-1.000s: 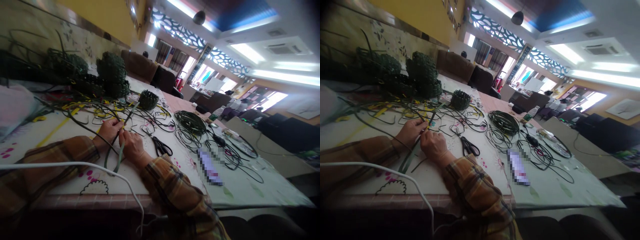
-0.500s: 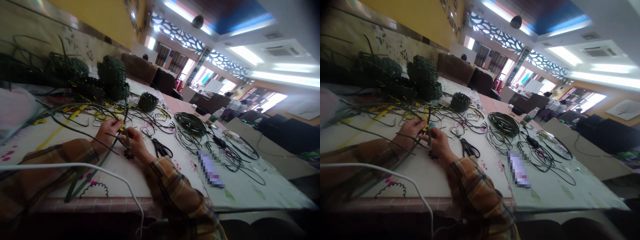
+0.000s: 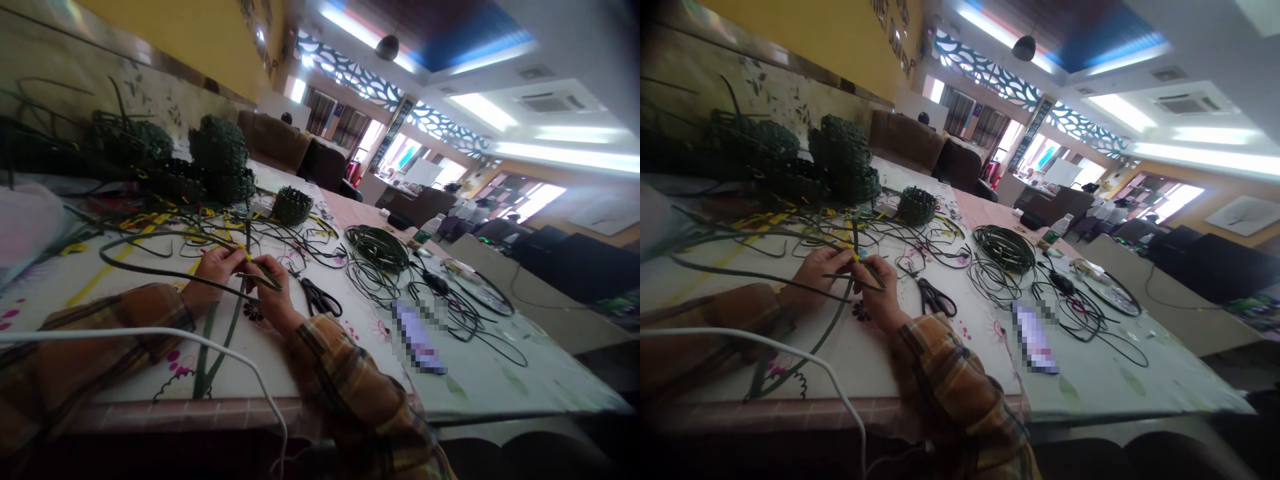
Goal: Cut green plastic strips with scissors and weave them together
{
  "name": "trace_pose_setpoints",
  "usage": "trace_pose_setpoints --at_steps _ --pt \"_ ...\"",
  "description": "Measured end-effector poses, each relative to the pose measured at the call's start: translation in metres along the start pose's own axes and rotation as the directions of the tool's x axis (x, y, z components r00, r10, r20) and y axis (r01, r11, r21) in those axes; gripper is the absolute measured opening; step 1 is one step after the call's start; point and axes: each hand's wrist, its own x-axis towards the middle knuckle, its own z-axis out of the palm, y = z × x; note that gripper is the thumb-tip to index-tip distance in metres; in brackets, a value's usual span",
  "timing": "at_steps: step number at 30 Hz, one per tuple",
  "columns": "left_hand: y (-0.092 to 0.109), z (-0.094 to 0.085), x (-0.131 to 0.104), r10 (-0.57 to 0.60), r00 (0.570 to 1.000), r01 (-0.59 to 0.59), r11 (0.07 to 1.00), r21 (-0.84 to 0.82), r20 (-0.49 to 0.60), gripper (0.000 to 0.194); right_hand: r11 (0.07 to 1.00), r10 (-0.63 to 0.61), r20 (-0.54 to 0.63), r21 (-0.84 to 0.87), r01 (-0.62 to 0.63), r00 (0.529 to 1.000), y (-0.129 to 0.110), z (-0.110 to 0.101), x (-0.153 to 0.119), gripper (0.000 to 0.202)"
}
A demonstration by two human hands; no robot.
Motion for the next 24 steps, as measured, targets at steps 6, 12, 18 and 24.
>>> trace_pose_setpoints --at_steps 6,12,18,24 --pt "0.005 -0.004 0.0 -0.044 0.996 0.048 0.998 -0.039 0.077 0.022 0.997 0.002 0.068 -0.071 0.003 0.998 -0.01 -0.005 0.0 0.023" --pt "0.013 -0.009 0.0 -0.1 0.971 0.13 0.983 -0.13 0.218 0.014 0.969 -0.066 0.164 -0.226 0.103 0.984 -0.016 -0.014 0.005 0.023" --pt "0.012 -0.012 0.004 -0.17 0.958 0.211 0.964 -0.163 0.23 0.008 0.94 -0.109 0.278 -0.284 0.19 0.954 -0.02 -0.022 0.009 0.016" --pt "0.018 -0.012 0.001 -0.277 0.931 0.307 0.946 -0.1 0.236 0.007 0.962 -0.015 0.365 -0.247 0.112 0.931 -0.024 -0.028 0.012 0.015"
